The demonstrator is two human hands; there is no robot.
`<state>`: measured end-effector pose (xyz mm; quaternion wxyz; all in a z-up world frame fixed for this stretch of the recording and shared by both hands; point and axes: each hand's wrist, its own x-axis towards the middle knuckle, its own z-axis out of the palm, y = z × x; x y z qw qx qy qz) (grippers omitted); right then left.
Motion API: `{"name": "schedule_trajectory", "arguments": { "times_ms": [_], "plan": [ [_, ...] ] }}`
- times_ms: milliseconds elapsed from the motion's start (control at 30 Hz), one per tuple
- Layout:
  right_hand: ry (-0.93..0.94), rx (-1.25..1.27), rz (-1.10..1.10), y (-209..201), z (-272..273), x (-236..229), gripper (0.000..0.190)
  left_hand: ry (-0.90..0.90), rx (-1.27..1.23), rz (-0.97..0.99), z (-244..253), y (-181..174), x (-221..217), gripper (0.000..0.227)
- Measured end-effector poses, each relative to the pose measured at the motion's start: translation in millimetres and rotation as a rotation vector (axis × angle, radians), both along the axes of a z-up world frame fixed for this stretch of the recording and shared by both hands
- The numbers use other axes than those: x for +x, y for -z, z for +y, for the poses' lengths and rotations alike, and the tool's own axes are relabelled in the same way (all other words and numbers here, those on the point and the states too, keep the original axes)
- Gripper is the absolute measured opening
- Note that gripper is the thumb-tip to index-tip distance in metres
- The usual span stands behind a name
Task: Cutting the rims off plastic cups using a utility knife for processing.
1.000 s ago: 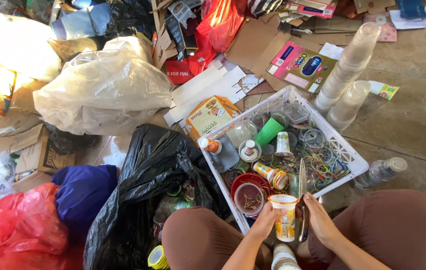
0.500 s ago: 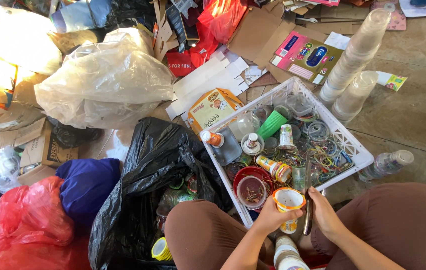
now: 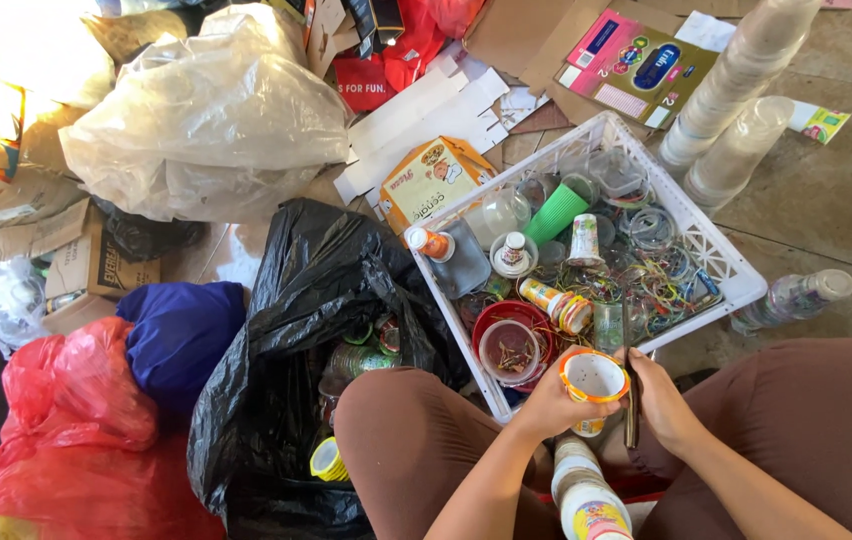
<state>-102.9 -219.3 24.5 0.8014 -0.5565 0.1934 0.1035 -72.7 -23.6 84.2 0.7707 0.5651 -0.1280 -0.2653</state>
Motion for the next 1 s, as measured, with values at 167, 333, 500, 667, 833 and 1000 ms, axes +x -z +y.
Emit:
{"name": "schedule_trajectory", "arguments": {
  "times_ms": [167,333,500,667,833,1000],
  "plan": [
    [-0.018,0.003,0.026,-9,2,0,0.042,0.065,-0.165,0.129,0,4,-1,0.059],
    [-0.04,0.047,0.068,-14,2,0,0.042,0.033,-0.121,0.066,0,1,0,0.059],
    [-0.036,0.06,0.053,-10,3,-2,0.041,0.05,-0.172,0.088,0,-3,0,0.058],
    [-0.038,0.07,0.055,-9,2,-3,0.041,0.019,-0.118,0.069,0,-4,-1,0.058],
    [-0.055,0.067,0.024,-2,1,-4,0.043,0.004,-0.07,0.068,1,-12,-1,0.058],
    [-0.055,0.073,0.063,-19,6,-4,0.043,0.009,-0.121,0.136,0,1,-4,0.05]
  ]
}}
